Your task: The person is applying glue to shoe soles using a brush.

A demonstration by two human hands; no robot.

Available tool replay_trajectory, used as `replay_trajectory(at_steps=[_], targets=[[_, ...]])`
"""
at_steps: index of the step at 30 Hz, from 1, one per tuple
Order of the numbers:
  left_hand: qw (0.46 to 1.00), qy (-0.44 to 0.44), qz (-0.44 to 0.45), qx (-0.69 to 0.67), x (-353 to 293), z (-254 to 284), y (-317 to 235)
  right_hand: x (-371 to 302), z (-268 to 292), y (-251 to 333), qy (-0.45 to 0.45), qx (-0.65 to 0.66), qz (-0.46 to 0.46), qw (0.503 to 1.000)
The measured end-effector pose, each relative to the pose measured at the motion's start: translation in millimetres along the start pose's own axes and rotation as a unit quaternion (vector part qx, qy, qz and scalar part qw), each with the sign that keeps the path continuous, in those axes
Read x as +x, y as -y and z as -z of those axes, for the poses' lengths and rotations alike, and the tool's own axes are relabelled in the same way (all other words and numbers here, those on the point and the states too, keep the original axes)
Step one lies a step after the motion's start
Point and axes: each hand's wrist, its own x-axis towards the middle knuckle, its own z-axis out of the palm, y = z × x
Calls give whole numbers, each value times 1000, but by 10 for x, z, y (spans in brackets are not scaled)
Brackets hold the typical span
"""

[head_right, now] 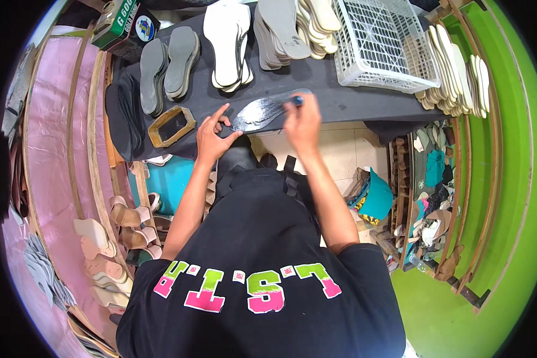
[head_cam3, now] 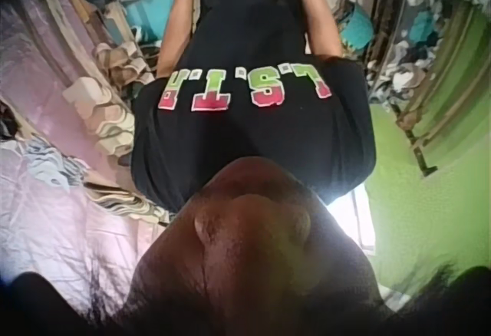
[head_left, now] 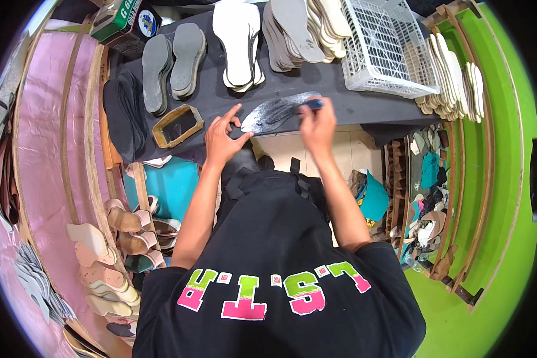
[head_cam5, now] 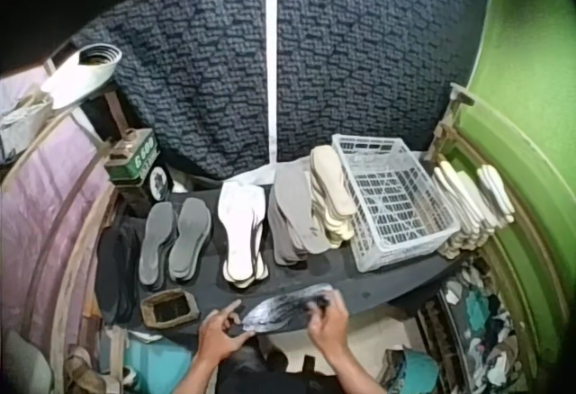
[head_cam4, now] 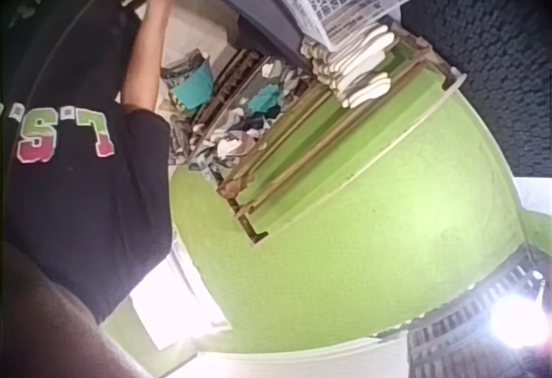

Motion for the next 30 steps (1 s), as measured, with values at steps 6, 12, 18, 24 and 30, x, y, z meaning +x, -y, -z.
replay_trajectory(at_steps=[6, 12, 18, 24, 30], targets=[[1000, 10, -1, -13, -2, 10, -32, -24, -21, 36, 34, -201, 179, 963], [1000, 23, -11, -9, -24, 38, -42, -294, -459, 427, 116, -72, 167, 976], [993, -8, 5, -115, -177, 194, -49, 8, -686, 778, 101, -21, 148, 984], [964, -237, 66, -102, -509, 721, -20, -34, -1211, 1364, 178, 92, 219, 955], [930, -358, 64, 55, -648, 983, 172, -110, -1645, 1292, 292, 132, 85, 944]])
